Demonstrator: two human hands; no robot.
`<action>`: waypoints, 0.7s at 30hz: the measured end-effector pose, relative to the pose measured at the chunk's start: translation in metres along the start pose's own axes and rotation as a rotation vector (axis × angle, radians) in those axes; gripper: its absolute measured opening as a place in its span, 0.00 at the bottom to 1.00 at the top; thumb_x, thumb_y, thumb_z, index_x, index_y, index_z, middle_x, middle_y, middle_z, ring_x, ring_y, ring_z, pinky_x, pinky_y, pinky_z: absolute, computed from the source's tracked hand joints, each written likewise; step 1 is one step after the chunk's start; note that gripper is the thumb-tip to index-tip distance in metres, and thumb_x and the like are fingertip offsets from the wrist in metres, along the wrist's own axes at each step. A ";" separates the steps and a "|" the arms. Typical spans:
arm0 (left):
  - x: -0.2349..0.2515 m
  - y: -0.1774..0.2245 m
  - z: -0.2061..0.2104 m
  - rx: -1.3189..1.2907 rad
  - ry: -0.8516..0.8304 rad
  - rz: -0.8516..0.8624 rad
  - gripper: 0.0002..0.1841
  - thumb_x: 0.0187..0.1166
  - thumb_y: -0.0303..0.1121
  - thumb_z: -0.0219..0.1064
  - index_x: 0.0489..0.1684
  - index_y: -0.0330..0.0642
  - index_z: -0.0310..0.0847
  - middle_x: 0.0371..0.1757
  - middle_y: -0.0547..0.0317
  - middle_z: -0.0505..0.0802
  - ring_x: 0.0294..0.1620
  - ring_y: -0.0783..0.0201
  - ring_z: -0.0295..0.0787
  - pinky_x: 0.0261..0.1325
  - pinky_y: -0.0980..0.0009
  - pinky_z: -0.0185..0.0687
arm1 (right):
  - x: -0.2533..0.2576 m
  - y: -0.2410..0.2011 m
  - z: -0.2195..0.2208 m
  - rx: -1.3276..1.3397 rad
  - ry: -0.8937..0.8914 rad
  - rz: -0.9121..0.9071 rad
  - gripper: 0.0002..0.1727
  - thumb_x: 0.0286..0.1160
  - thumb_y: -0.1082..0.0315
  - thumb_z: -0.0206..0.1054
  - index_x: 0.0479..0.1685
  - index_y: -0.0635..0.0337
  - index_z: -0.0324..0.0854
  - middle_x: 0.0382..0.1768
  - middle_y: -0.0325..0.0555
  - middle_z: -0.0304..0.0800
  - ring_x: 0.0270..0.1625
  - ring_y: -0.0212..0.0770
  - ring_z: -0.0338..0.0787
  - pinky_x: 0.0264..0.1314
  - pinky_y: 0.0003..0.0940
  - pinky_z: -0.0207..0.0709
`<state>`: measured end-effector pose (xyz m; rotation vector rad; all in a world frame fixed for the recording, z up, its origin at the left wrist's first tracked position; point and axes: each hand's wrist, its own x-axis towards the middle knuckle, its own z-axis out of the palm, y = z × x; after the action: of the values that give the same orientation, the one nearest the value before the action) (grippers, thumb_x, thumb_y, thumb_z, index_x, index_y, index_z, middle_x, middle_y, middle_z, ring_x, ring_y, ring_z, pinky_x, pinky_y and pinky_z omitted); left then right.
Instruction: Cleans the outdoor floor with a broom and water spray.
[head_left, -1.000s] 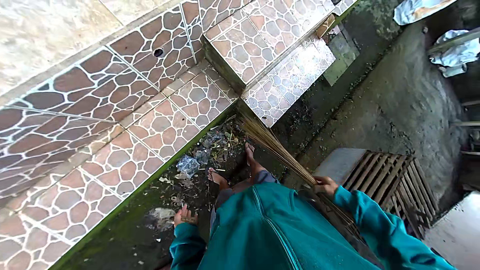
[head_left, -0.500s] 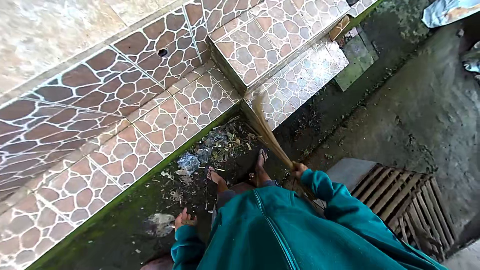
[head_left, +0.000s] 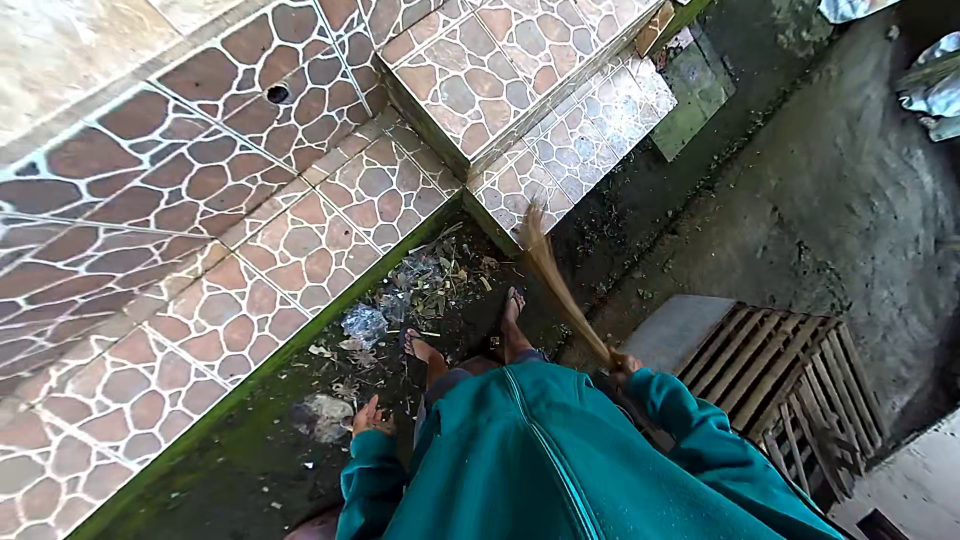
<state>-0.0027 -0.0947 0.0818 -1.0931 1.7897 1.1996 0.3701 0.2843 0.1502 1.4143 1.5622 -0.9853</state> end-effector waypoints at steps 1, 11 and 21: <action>0.001 0.000 -0.002 -0.033 -0.003 0.008 0.27 0.94 0.39 0.42 0.89 0.39 0.54 0.91 0.43 0.60 0.86 0.50 0.61 0.79 0.46 0.61 | -0.002 0.009 0.010 -0.072 -0.021 -0.021 0.41 0.70 0.69 0.73 0.89 0.55 0.64 0.68 0.68 0.85 0.71 0.67 0.85 0.77 0.67 0.72; 0.007 -0.013 -0.006 -0.055 0.041 -0.062 0.26 0.94 0.38 0.41 0.89 0.39 0.55 0.89 0.42 0.62 0.81 0.52 0.66 0.75 0.48 0.63 | -0.076 -0.020 -0.059 -0.053 0.187 -0.012 0.49 0.67 0.68 0.76 0.93 0.55 0.56 0.60 0.73 0.88 0.59 0.72 0.89 0.67 0.68 0.77; 0.011 -0.021 -0.014 -0.059 0.039 -0.058 0.26 0.93 0.36 0.46 0.88 0.36 0.56 0.89 0.40 0.64 0.82 0.51 0.66 0.77 0.50 0.62 | -0.059 -0.092 -0.057 -0.301 -0.051 -0.058 0.46 0.73 0.66 0.73 0.94 0.49 0.56 0.68 0.68 0.85 0.69 0.69 0.86 0.75 0.66 0.72</action>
<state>0.0110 -0.1155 0.0689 -1.2019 1.7497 1.2110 0.2789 0.3079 0.2298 1.1328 1.6429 -0.7750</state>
